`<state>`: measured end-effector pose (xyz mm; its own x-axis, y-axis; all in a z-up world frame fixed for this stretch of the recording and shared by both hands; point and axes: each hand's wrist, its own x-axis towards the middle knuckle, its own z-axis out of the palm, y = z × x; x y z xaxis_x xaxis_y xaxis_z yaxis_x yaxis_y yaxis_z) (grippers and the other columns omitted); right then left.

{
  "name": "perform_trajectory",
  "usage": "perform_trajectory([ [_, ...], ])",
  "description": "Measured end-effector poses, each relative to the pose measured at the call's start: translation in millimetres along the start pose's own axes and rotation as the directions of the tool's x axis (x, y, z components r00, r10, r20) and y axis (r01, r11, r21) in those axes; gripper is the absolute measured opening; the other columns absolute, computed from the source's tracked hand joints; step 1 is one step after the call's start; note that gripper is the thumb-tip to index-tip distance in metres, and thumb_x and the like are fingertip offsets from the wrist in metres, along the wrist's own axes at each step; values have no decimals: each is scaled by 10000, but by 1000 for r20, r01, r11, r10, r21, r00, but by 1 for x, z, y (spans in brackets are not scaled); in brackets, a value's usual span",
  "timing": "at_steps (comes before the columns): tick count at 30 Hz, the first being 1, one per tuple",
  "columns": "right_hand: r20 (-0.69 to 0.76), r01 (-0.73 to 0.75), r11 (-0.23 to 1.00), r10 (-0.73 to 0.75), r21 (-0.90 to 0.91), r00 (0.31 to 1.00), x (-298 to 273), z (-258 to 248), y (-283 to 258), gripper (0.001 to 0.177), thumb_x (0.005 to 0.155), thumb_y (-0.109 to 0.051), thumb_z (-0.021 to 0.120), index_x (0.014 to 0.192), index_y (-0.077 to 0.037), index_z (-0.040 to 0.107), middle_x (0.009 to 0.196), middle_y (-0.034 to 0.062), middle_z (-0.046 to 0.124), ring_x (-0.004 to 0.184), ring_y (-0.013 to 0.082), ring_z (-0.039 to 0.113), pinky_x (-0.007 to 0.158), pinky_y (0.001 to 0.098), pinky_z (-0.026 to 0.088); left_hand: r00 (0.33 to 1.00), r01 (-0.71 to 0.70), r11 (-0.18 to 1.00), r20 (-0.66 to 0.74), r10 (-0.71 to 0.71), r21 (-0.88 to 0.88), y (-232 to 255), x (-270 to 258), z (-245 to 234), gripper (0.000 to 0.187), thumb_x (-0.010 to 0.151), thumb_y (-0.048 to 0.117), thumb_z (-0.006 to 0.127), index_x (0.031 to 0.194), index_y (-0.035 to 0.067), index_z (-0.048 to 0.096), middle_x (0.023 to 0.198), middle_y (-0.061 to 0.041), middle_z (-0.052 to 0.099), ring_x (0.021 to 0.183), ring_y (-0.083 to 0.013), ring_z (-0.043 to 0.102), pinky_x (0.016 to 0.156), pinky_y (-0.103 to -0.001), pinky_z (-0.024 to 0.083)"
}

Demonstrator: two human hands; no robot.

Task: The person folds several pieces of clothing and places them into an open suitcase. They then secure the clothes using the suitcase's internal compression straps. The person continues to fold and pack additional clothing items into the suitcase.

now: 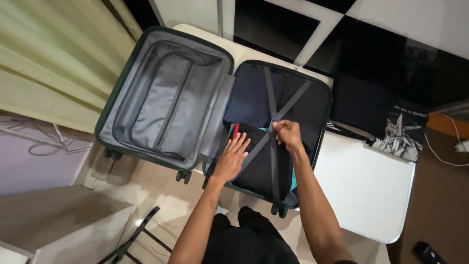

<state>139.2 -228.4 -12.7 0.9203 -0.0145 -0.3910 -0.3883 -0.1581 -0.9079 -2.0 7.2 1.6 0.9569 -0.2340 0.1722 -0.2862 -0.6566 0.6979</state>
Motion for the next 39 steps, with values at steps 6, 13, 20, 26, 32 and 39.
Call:
perform_trajectory([
  [6, 9, -93, 989, 94, -113, 996, 0, 2, -2, 194, 913, -151, 779, 923, 35, 725, 645, 55, 627, 476, 110, 527, 401, 269, 394, 1000, -10, 1000, -3, 10, 28, 4, 1, -5, 530, 1055, 326, 518, 1515, 64, 489, 1647, -135, 356, 1550, -321, 258, 1251, -484, 217],
  [13, -202, 348, 920, -381, -180, 902, -68, 8, 15, 311, 852, -80, 785, 1121, 34, 678, 941, 86, 718, 732, 132, 680, 646, 275, 558, 997, -27, 993, -65, 35, 118, 9, -10, 0, 530, 1041, 334, 548, 1496, 65, 508, 1630, -126, 393, 1540, -320, 295, 1238, -493, 258],
  [20, -203, 295, 790, -461, -538, 864, -205, 9, 38, 250, 875, -162, 794, 1024, 19, 708, 878, 141, 670, 671, 231, 636, 617, 371, 530, 980, -67, 982, -175, 98, 176, 16, -55, -2, 365, 1019, 218, 615, 1341, 50, 650, 1519, -131, 537, 1476, -316, 438, 1216, -484, 342],
  [26, -242, 121, 853, -276, -507, 930, -241, -2, 40, 259, 847, -175, 790, 1002, 14, 706, 757, 158, 674, 638, 294, 650, 625, 405, 531, 981, 97, 994, -173, -88, 43, 29, -79, -24, 228, 884, 151, 727, 1098, 73, 738, 1089, -124, 652, 1037, -323, 594, 906, -484, 475],
  [32, -211, 140, 815, -305, -563, 929, -246, -1, 64, 164, 827, -134, 796, 847, 9, 719, 795, 169, 703, 678, 301, 679, 644, 401, 530, 988, 150, 985, 11, -151, 81, 24, -75, -29, 119, 859, 144, 734, 948, 66, 747, 957, -96, 717, 959, -322, 650, 884, -464, 511],
  [39, -361, -154, 954, 53, -257, 931, -258, -7, 62, 225, 842, -135, 765, 1016, -25, 674, 761, 99, 705, 552, 187, 655, 506, 367, 520, 996, -18, 999, 82, 15, 33, 48, -56, -23, 194, 832, 177, 758, 979, 49, 756, 949, -137, 713, 962, -348, 663, 860, -449, 528],
])
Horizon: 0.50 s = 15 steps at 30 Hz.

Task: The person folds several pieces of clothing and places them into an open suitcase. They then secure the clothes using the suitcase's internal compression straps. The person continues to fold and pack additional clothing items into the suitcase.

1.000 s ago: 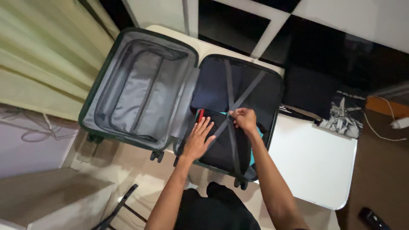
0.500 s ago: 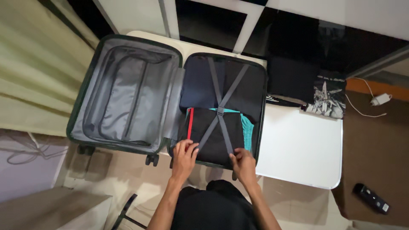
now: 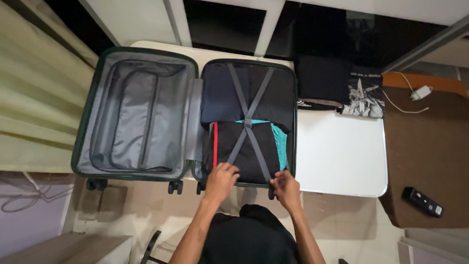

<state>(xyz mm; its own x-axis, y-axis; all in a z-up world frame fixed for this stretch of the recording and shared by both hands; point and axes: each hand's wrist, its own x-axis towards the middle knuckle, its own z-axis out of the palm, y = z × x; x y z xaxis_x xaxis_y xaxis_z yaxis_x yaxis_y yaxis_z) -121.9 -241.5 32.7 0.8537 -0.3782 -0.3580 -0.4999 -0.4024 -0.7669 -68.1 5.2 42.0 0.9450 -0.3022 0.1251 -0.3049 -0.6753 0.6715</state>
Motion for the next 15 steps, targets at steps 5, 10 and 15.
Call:
perform_trajectory([
  [5, -38, 1, 996, 3, 95, 999, 6, -6, -3, 296, 885, -222, 768, 1068, 5, 717, 755, 75, 732, 526, 134, 636, 485, 322, 513, 995, 70, 984, 86, -56, -162, 29, 16, 44, 286, 846, 200, 777, 1072, 27, 744, 950, -161, 731, 899, -367, 706, 779, -479, 562],
  [10, -20, 186, 983, -186, 0, 982, 22, 0, 17, 342, 828, -219, 847, 986, 53, 712, 721, 86, 704, 529, 123, 644, 502, 290, 526, 983, 138, 963, 153, -104, -230, 31, 39, 70, 273, 858, 212, 802, 986, -25, 761, 828, -224, 745, 769, -364, 744, 712, -438, 598],
  [15, 128, 77, 983, -99, 168, 987, 36, -5, 39, 229, 867, -152, 798, 974, 37, 727, 681, 73, 711, 525, 106, 636, 494, 293, 517, 727, 672, 567, 569, -384, -476, 45, 54, 61, 251, 895, 181, 726, 1035, -25, 696, 778, -202, 765, 588, -259, 748, 569, -410, 612],
])
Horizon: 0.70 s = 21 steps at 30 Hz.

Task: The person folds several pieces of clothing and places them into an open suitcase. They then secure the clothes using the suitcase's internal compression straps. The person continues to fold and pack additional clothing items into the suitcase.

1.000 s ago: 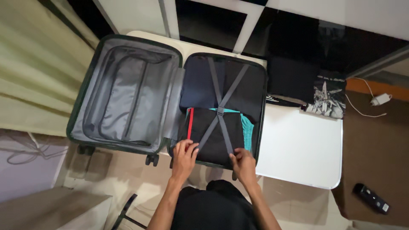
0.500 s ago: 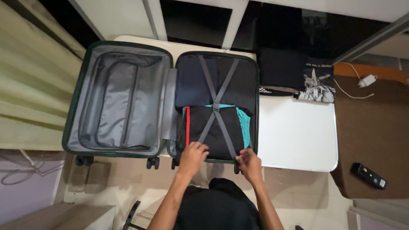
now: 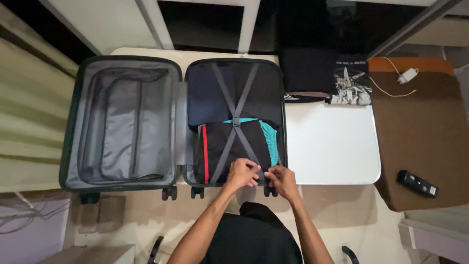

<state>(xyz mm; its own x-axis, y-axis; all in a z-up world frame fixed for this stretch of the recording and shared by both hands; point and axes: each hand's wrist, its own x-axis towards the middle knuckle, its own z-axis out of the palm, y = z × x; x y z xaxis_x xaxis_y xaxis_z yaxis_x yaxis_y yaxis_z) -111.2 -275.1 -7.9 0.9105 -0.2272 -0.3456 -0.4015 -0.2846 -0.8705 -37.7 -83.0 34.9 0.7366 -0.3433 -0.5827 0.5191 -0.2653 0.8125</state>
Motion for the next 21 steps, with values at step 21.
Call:
perform_trajectory([
  [21, -87, -36, 987, 23, -154, 996, -18, 13, -84, 203, 878, -147, 784, 992, 8, 719, 783, 154, 695, 578, 209, 614, 472, 357, 484, 895, -301, 820, -151, 419, 487, -32, -64, -121, 341, 763, -54, 767, 1073, 82, 733, 990, -106, 634, 852, -230, 719, 794, -364, 595],
])
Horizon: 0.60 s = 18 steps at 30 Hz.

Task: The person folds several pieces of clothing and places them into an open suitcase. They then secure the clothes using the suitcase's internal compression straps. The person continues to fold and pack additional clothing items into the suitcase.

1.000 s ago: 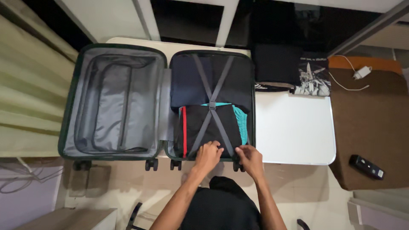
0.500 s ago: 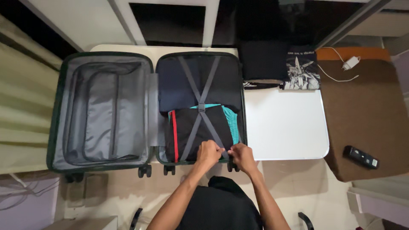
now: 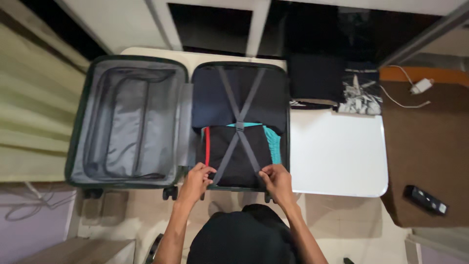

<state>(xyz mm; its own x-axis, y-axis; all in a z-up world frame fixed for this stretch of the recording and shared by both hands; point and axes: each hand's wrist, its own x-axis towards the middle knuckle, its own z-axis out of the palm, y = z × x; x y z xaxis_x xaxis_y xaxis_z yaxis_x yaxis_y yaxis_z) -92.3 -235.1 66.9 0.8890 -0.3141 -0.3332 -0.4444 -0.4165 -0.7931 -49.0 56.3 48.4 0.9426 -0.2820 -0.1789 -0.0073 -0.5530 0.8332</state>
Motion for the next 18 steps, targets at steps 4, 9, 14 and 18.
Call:
perform_trajectory([
  [4, 268, 112, 987, -139, 111, 953, 14, 36, -13, 270, 904, -198, 782, 1096, -8, 770, 781, 118, 773, 551, 100, 666, 476, 256, 521, 989, -127, 977, -48, 137, 174, 14, -12, -15, 425, 721, 20, 828, 1117, 145, 738, 1060, -73, 615, 992, -269, 654, 860, -399, 550],
  [9, 444, -207, 955, 95, 212, 891, 31, 84, -25, 392, 879, -192, 768, 1171, 65, 722, 836, 113, 798, 431, 114, 611, 371, 278, 432, 983, -179, 983, -35, 181, 50, 6, -17, -19, 506, 710, -5, 818, 1171, 174, 711, 1274, -96, 558, 1097, -328, 627, 871, -418, 548],
  [14, 428, -272, 922, 135, 277, 894, 50, 110, -31, 301, 889, -223, 800, 962, 60, 732, 767, 112, 772, 394, 108, 520, 331, 275, 356, 984, -164, 982, -48, 169, 98, -14, -13, -16, 467, 785, -2, 794, 1186, 224, 713, 1293, -70, 601, 1012, -338, 688, 825, -431, 565],
  [18, 489, -222, 949, 87, 225, 868, 53, 108, -22, 281, 895, -261, 757, 795, 2, 769, 736, 71, 772, 388, 89, 515, 335, 256, 363, 983, -175, 982, -51, 178, 69, -19, -10, -19, 528, 764, -23, 788, 1221, 213, 672, 1237, -71, 621, 978, -348, 687, 803, -439, 558],
])
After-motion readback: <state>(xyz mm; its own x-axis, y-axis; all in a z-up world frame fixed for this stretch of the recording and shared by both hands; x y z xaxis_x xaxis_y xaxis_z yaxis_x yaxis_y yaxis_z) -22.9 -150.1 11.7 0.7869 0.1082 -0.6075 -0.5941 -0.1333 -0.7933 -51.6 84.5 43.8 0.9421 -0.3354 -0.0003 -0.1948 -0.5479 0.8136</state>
